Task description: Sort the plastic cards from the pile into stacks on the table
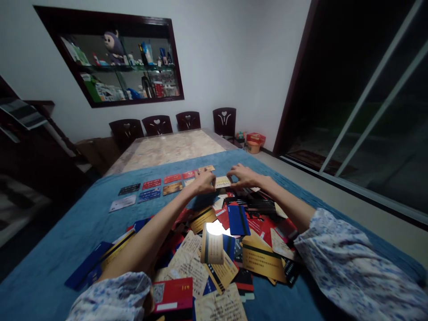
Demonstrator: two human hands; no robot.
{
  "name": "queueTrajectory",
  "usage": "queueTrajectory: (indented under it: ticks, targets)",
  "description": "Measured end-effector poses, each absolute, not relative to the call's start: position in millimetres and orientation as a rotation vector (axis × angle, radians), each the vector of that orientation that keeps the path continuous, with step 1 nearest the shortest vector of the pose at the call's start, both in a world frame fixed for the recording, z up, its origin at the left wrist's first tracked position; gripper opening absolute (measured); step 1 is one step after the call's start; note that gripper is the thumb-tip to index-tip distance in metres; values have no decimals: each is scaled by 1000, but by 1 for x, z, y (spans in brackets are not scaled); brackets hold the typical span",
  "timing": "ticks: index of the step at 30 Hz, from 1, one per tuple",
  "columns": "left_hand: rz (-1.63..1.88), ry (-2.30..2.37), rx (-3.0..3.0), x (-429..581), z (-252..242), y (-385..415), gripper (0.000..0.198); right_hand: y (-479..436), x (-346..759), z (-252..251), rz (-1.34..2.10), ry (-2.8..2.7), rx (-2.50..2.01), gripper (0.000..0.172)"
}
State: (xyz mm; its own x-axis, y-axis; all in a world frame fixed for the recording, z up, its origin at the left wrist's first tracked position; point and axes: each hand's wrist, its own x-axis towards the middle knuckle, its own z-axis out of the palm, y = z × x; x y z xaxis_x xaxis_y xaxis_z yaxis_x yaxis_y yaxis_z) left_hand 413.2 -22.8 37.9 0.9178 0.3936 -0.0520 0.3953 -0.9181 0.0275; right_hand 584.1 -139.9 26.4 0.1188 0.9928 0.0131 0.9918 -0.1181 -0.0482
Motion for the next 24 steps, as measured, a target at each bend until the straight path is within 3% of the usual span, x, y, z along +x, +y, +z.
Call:
queueTrajectory:
  ticks: [24]
  targets:
    - [-158, 895, 2983, 359, 33, 50, 9, -30, 530, 30, 69, -2318, -2228, 25]
